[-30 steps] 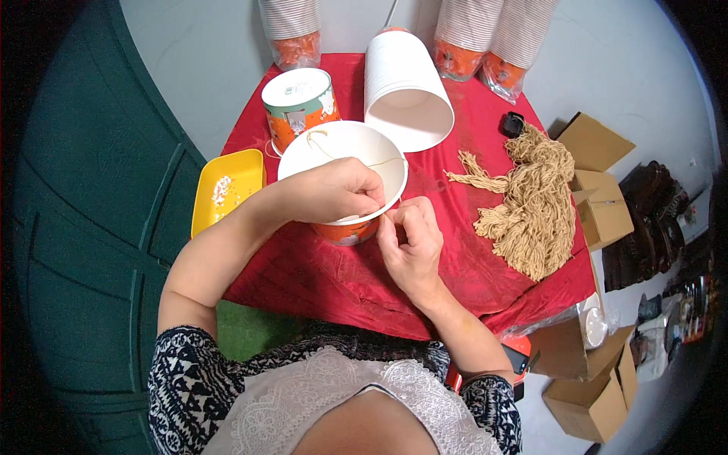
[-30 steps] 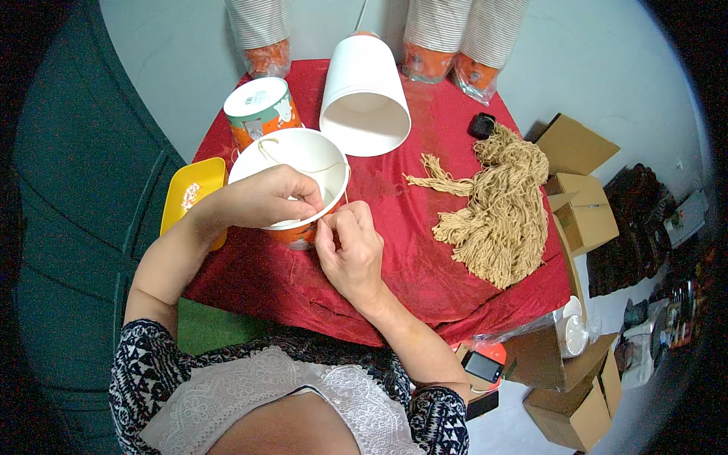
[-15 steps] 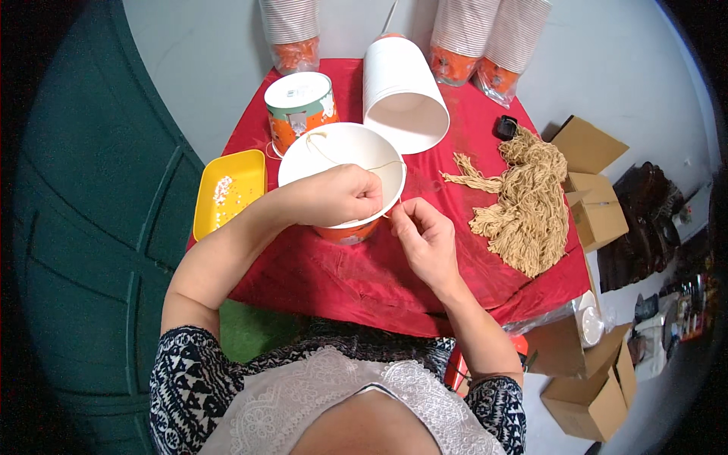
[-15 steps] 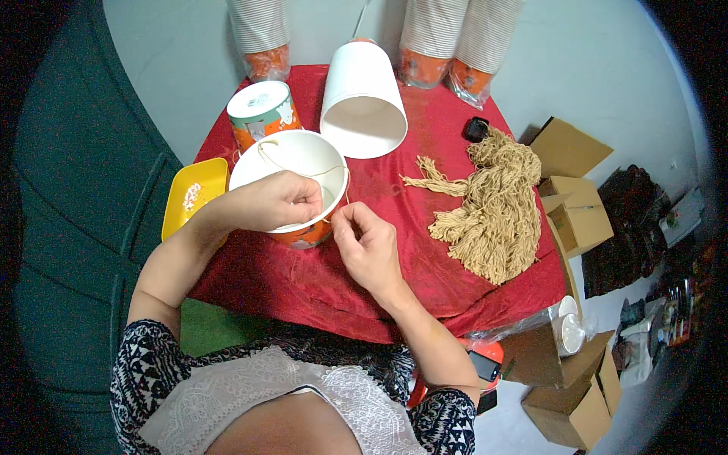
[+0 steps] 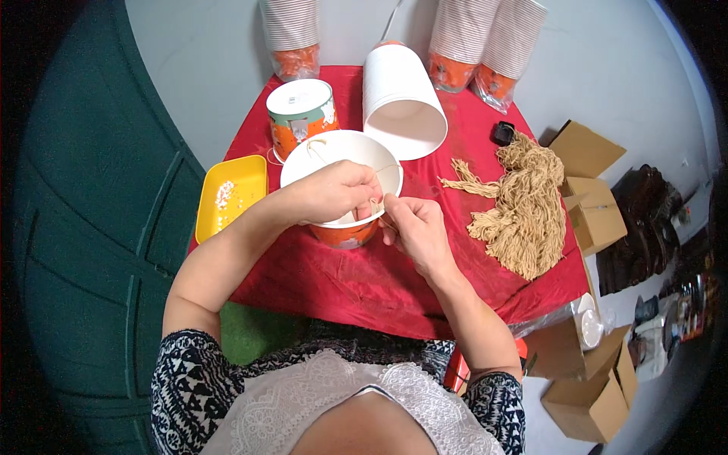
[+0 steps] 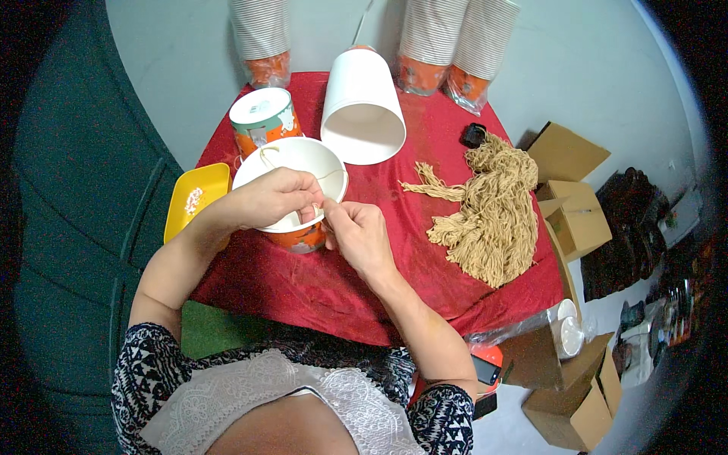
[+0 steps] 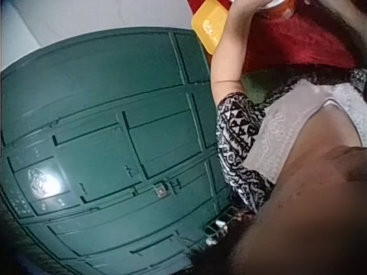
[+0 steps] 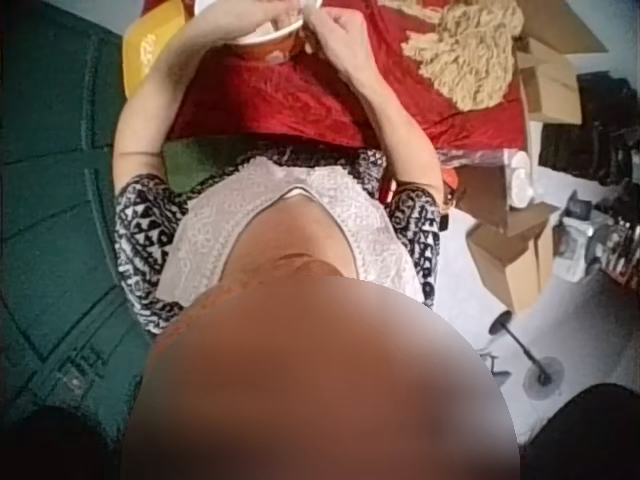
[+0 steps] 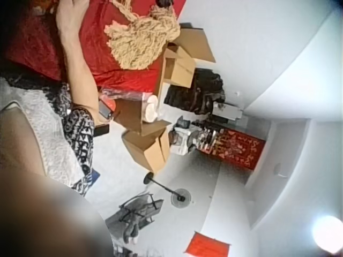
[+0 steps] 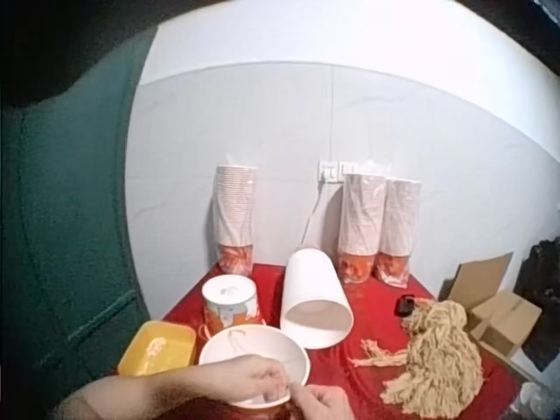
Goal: Attaching string handles to decorative paper buckets.
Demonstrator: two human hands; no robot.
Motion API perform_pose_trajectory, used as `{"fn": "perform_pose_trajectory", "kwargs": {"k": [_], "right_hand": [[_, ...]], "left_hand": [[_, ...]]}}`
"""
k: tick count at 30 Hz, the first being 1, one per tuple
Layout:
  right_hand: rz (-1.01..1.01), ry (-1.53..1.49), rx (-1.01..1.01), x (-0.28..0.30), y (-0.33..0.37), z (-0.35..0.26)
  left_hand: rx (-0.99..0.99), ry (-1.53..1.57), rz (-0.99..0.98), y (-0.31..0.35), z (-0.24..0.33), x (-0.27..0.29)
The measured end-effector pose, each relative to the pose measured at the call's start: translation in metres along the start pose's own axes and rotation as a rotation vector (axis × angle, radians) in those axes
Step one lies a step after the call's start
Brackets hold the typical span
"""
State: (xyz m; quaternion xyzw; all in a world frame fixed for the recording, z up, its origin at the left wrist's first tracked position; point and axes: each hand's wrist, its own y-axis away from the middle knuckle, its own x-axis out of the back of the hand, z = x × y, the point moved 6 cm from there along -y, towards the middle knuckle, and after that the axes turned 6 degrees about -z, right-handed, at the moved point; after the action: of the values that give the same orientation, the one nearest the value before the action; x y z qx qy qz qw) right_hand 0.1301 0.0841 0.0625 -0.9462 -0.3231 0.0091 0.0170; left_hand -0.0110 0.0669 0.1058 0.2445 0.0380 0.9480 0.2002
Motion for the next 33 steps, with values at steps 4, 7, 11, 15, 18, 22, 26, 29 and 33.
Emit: {"fn": "perform_pose_trajectory", "kwargs": {"k": [4, 7, 11, 15, 18, 22, 26, 29, 33], "right_hand": [[0.032, -0.026, -0.01, 0.0, 0.0, -0.002], [0.029, -0.03, -0.014, -0.002, 0.0, -0.003], [0.03, -0.01, -0.02, -0.001, 0.0, -0.005], [0.018, 0.064, -0.084, 0.005, -0.004, -0.006], [-0.009, 0.162, -0.165, 0.011, -0.007, -0.004], [0.001, 0.16, -0.202, 0.01, -0.001, -0.009], [-0.019, 0.193, -0.215, 0.02, 0.0, -0.006], [-0.037, 0.158, -0.14, 0.011, -0.006, -0.006], [-0.073, 0.078, -0.044, 0.014, -0.018, 0.014]], "left_hand": [[0.004, 0.026, -0.008, 0.003, 0.001, 0.001], [-0.046, -0.007, -0.034, 0.003, 0.001, 0.0], [-0.112, -0.138, -0.095, 0.001, 0.005, -0.003], [-0.09, -0.108, -0.086, 0.003, 0.006, -0.006], [-0.107, -0.146, -0.055, 0.005, 0.005, -0.005], [-0.008, -0.081, -0.018, 0.009, 0.006, -0.006], [0.019, -0.127, 0.066, 0.01, 0.016, -0.004], [0.035, -0.141, 0.157, 0.022, 0.019, 0.005], [0.006, -0.186, 0.26, 0.015, 0.013, 0.003]]}}
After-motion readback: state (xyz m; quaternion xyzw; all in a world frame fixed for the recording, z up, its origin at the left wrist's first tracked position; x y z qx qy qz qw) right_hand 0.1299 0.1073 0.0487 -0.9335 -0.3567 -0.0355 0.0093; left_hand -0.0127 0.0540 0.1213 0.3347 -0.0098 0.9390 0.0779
